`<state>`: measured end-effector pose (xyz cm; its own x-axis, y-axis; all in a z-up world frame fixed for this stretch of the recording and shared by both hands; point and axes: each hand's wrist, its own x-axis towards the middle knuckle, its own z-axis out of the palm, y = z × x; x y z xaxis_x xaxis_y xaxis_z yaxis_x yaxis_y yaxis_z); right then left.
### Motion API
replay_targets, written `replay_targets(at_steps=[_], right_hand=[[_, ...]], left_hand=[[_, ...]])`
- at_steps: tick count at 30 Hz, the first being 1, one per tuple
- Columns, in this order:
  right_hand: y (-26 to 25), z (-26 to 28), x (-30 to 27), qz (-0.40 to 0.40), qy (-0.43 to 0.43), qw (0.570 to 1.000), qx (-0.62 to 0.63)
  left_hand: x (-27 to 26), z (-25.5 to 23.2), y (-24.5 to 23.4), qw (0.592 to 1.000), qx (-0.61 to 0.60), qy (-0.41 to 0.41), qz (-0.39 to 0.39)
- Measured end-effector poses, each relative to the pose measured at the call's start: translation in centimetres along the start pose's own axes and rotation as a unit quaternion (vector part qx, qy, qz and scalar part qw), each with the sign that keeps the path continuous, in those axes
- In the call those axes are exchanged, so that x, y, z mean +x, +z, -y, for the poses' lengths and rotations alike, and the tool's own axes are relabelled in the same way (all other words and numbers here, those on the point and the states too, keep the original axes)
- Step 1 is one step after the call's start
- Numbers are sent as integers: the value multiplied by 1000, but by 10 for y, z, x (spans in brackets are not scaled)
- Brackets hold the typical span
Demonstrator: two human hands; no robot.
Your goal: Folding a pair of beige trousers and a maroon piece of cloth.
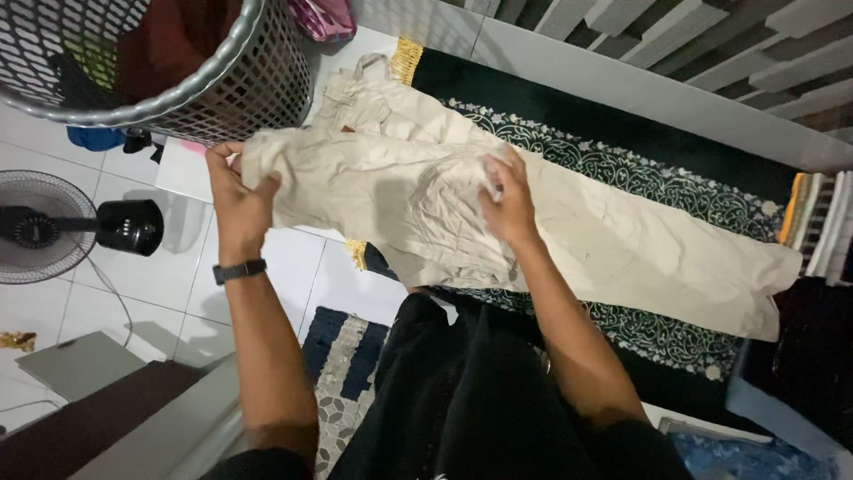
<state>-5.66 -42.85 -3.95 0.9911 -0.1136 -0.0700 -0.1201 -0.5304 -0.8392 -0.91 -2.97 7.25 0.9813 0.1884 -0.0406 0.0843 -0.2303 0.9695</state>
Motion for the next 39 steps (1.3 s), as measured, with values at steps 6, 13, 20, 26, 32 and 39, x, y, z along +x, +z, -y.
replay_targets(at_steps=[6, 13, 20, 26, 32, 39], right_hand=[[-40, 81, -61, 197, -36, 925, 322], [-139, -37, -115, -94, -317, 891, 312], [-270, -174, -154, -187, 257, 790, 525], [-332, -292, -180, -267, 369, 857, 240], [-354, -309, -197, -333, 179, 925, -29], [-359, -223, -184, -316, 262, 864, -290]], left_hand=[[-88, -55, 131, 958, 8, 203, 203], [-173, -138, 253, 796, -7, 115, 594], [-176, -56, 266, 867, 136, 274, 393], [-177, 10, 284, 847, 323, 263, 330], [-190, 28, 318, 824, 381, 260, 329], [-207, 39, 345, 777, 442, 304, 327]])
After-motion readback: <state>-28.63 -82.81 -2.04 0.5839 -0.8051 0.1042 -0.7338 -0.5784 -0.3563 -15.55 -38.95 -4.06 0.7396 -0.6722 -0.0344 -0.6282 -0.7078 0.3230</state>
